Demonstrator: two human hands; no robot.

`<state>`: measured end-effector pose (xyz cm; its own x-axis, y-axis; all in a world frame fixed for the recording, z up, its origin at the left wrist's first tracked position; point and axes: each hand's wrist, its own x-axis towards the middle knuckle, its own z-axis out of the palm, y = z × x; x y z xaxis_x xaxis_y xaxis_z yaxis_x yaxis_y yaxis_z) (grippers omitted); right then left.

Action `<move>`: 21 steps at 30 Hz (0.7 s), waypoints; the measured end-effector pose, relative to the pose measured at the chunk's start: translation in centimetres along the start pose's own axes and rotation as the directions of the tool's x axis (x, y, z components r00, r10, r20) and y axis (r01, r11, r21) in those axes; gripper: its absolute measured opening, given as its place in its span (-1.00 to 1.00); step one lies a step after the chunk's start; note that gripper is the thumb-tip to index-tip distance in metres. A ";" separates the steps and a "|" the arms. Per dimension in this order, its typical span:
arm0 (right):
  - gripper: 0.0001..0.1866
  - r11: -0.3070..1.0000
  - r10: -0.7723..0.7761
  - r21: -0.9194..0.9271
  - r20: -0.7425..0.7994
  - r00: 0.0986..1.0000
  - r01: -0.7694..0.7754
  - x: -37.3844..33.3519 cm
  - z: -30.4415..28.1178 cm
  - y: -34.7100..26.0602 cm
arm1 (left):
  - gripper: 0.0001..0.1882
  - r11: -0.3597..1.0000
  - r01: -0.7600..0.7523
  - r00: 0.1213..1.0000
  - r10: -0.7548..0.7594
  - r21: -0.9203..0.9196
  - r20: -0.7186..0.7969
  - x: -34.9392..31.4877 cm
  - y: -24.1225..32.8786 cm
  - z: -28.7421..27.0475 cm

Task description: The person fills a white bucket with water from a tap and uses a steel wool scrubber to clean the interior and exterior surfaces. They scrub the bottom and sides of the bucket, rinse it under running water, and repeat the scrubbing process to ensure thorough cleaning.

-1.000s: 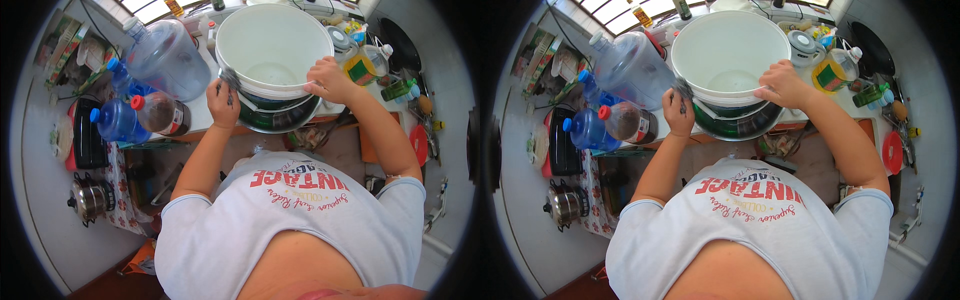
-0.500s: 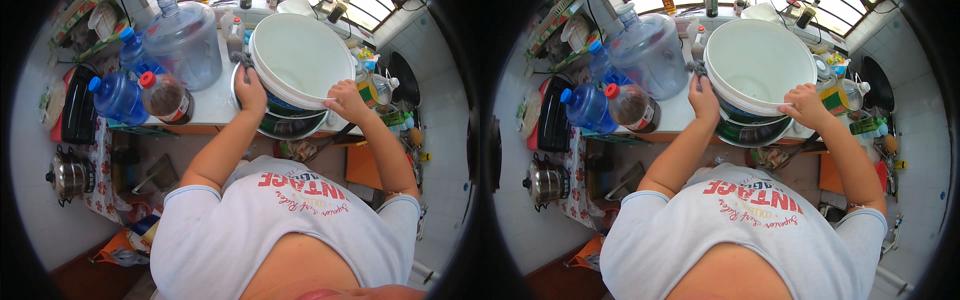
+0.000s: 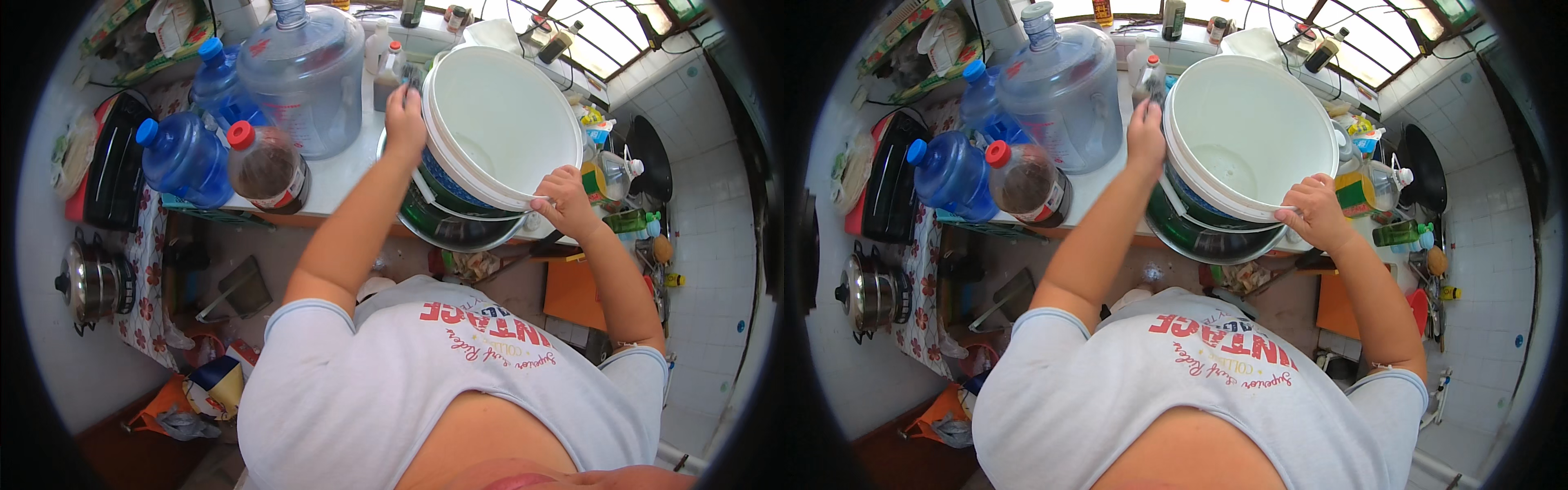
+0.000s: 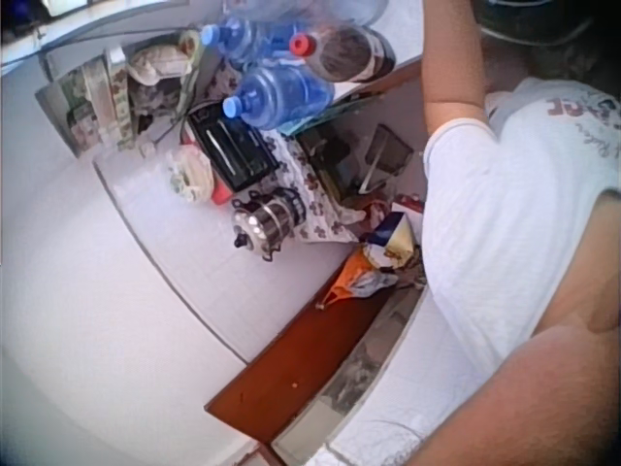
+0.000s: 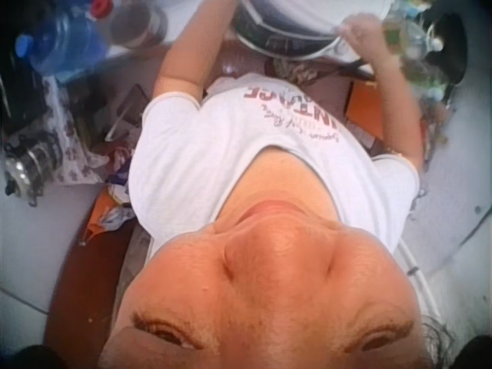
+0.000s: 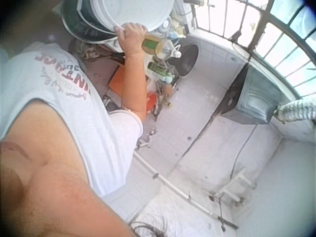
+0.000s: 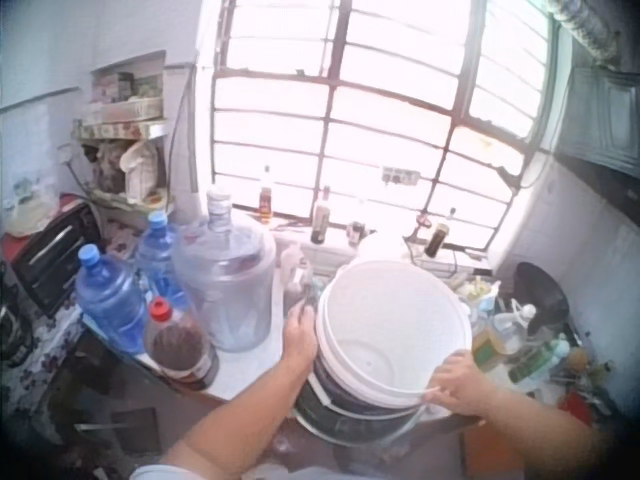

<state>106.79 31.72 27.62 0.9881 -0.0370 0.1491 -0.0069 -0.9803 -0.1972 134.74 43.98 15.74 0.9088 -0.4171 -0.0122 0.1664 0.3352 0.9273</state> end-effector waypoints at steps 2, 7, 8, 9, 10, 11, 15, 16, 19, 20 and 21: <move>-0.70 1.000 0.005 -0.019 -0.003 1.000 -0.005 0.0 0.2 0.0 | -0.52 0.984 0.150 0.982 -0.137 -0.096 0.130 2.6 1.4 0.1; -0.71 0.998 0.052 -0.045 0.016 0.999 -0.051 0.1 0.4 -0.2 | -0.52 0.952 0.172 0.982 -0.145 -0.252 0.122 2.4 0.8 0.9; -0.72 0.997 0.053 -0.054 0.009 0.999 -0.052 0.2 0.4 -0.5 | -0.54 0.963 0.119 0.991 -0.100 -0.243 0.088 1.6 0.1 0.5; -0.72 0.997 0.054 -0.060 0.000 0.999 -0.054 0.3 0.5 -0.7 | -0.55 0.971 0.065 0.997 -0.054 -0.230 0.056 0.9 -0.8 -0.1; -0.72 0.996 0.051 -0.069 -0.004 0.999 -0.052 0.3 0.6 -0.6 | -0.57 0.977 0.011 1.000 -0.006 -0.215 0.023 0.0 -1.8 -0.7; -0.72 0.995 0.063 -0.078 -0.009 0.998 -0.064 -0.2 0.6 -0.5 | -0.57 0.972 0.009 1.000 -0.001 -0.234 0.031 -2.2 -0.5 -0.2; -0.71 0.994 0.064 -0.086 -0.020 0.998 -0.065 -0.1 0.6 -0.6 | -0.60 0.923 -0.290 0.952 0.306 0.252 -0.027 -7.3 0.3 -0.2; -0.70 0.994 0.059 -0.087 -0.025 0.998 -0.061 -0.1 0.6 -0.6 | -0.59 0.907 -0.308 0.945 0.326 0.286 -0.017 -8.6 0.3 -0.2; -0.68 0.995 0.053 -0.082 -0.026 0.998 -0.055 -0.3 0.7 -0.3 | -0.59 0.845 -0.385 0.915 0.402 0.370 0.035 -11.6 0.0 -0.4; -0.68 0.995 0.049 -0.082 -0.030 0.998 -0.052 -0.3 0.8 -0.2 | -0.58 0.827 -0.417 0.902 0.426 0.377 0.063 -12.3 -0.2 -0.5; -0.68 0.995 0.058 -0.075 -0.019 0.998 -0.060 -0.3 0.7 -0.3 | -0.58 0.809 -0.448 0.889 0.449 0.381 0.092 -13.0 -0.4 -0.6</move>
<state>106.60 32.13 26.97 0.9829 -0.0978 0.1560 -0.0772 -0.9881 -0.1326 123.06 49.82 15.32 0.8473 -0.2976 0.4400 -0.4186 0.1358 0.8980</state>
